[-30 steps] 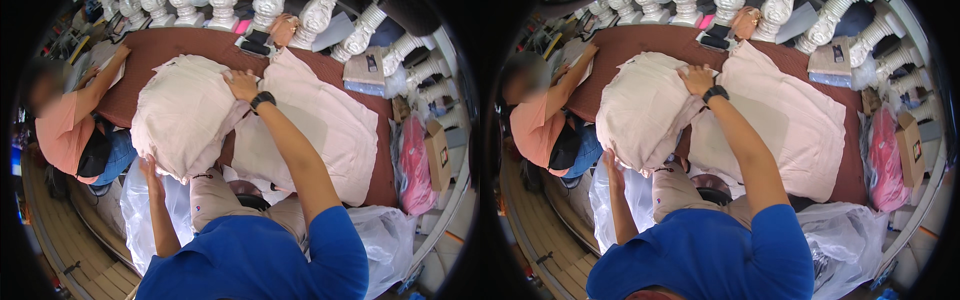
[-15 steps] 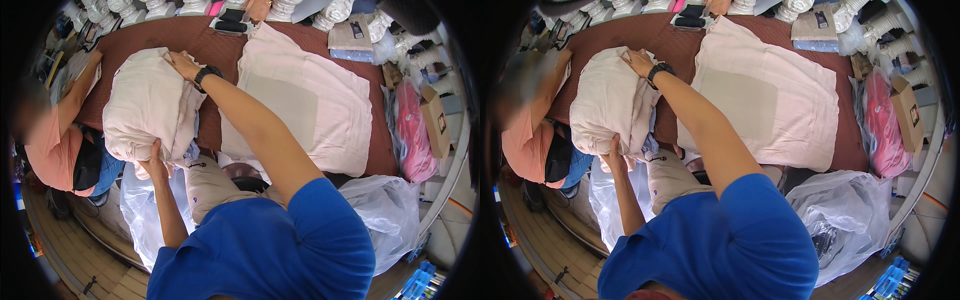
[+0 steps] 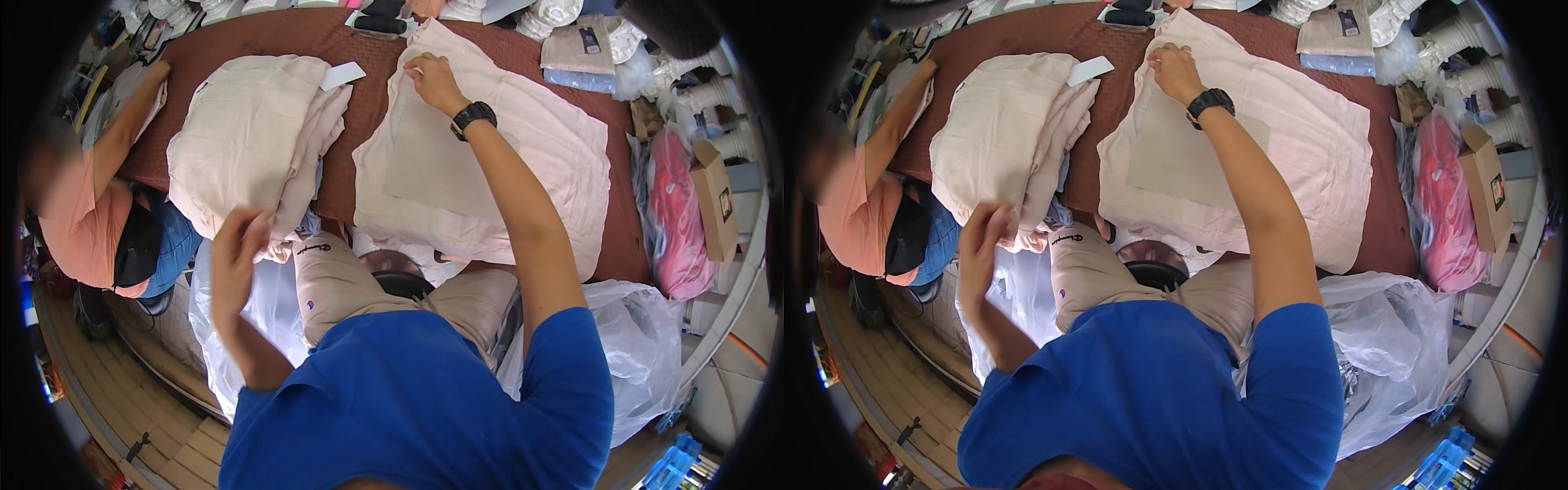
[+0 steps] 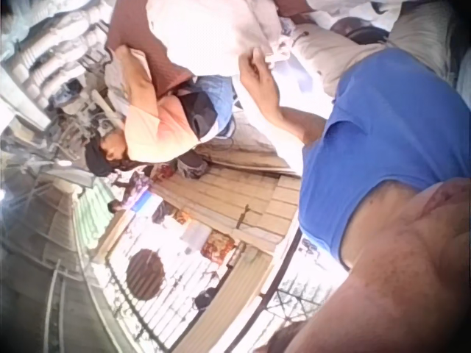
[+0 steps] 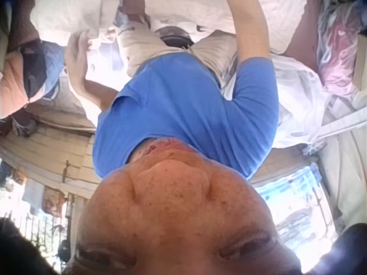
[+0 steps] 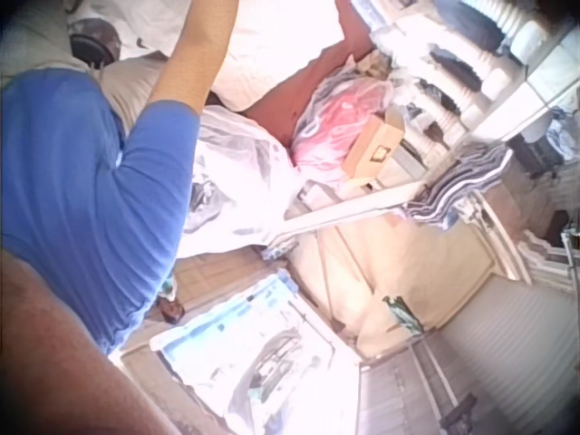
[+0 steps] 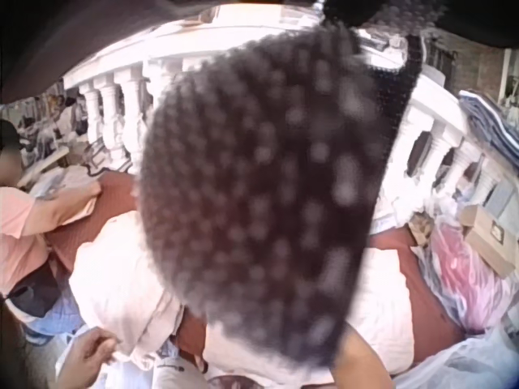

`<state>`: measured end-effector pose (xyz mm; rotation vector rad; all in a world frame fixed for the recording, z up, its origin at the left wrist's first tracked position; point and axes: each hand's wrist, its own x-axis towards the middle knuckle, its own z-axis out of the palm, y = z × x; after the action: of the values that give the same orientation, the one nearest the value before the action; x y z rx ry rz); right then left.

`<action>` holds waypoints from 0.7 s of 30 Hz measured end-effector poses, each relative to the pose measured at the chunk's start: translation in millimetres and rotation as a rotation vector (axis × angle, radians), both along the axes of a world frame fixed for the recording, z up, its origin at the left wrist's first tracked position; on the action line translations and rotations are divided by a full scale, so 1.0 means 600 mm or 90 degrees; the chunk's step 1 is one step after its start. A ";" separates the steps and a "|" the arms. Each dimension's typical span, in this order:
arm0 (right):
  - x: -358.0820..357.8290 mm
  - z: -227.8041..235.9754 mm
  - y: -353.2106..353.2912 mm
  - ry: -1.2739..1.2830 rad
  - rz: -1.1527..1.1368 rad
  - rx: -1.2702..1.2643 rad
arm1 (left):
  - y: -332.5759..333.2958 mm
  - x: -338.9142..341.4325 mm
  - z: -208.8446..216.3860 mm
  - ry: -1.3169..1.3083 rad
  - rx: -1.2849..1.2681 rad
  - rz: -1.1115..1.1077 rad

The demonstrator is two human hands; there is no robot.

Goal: The person picks up pink garments one by one, spreads them out on a table, uses a cardboard template to fold them into uniform rectangles, and trims loose threads using a pair of snips.

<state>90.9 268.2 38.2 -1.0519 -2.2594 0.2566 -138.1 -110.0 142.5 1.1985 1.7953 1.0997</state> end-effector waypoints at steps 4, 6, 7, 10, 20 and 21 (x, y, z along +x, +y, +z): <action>-0.028 -0.013 0.037 -0.103 0.156 0.118 | 0.203 0.120 -0.103 0.139 0.249 -0.040; -0.078 -0.015 0.037 -0.208 0.189 0.087 | 0.251 0.114 -0.156 0.337 0.269 0.021; -0.094 -0.018 0.036 -0.264 0.199 0.068 | 0.264 0.108 -0.178 0.345 0.224 0.058; -0.079 -0.015 0.055 -0.284 0.185 0.023 | 0.288 0.110 -0.208 0.291 0.116 -0.003; -0.108 -0.069 0.073 -0.069 0.075 -0.108 | 0.293 0.100 -0.227 0.166 0.121 0.018; -0.106 -0.074 0.065 -0.033 0.066 -0.089 | 0.294 0.100 -0.226 0.158 0.110 0.024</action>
<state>27.5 307.5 -6.3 -1.0236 -2.3738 0.4408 -78.2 66.5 6.9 1.4630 1.9458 1.1909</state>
